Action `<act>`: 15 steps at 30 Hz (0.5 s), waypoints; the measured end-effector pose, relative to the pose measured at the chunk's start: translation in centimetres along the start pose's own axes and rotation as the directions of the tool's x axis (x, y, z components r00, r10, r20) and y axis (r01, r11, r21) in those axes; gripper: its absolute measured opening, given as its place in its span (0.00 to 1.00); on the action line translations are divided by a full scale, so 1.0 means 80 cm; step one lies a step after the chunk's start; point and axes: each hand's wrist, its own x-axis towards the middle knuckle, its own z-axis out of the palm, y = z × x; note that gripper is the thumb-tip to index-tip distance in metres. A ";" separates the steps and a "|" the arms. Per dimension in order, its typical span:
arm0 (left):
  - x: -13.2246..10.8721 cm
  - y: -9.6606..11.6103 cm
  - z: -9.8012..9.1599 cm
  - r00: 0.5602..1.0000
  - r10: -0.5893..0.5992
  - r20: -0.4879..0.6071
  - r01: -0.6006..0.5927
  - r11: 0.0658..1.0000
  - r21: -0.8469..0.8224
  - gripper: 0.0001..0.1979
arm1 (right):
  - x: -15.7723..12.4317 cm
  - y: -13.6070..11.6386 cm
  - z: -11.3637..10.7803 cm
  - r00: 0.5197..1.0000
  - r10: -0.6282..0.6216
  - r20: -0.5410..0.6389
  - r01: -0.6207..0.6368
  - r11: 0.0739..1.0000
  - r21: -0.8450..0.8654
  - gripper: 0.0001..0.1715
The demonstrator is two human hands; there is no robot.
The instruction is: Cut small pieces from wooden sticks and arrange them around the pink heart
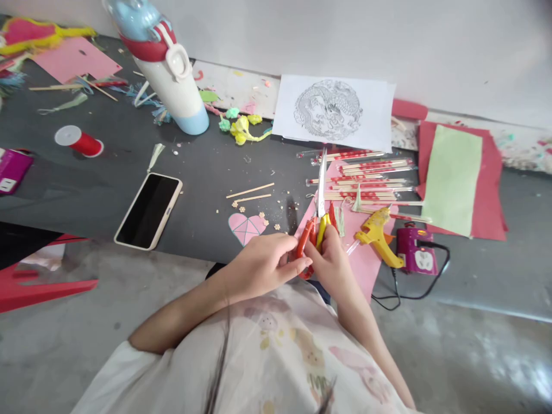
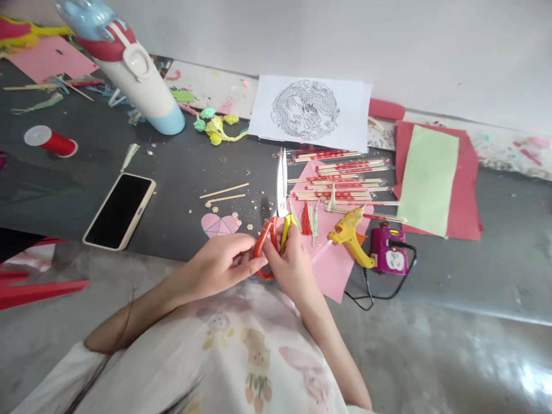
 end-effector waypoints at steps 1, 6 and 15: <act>0.000 -0.001 0.002 1.000 -0.004 -0.020 0.004 1.000 0.010 0.17 | 0.000 -0.001 0.000 1.000 -0.011 0.010 0.011 1.000 -0.009 0.13; 0.001 0.001 -0.002 0.998 -0.050 -0.045 0.052 0.998 0.044 0.14 | 0.001 -0.003 -0.001 0.998 -0.036 0.042 0.037 0.999 -0.025 0.17; 0.010 0.021 -0.043 0.997 0.076 0.013 -0.076 0.997 -0.007 0.19 | 0.017 0.001 -0.002 0.990 -0.080 0.115 0.039 0.945 0.325 0.12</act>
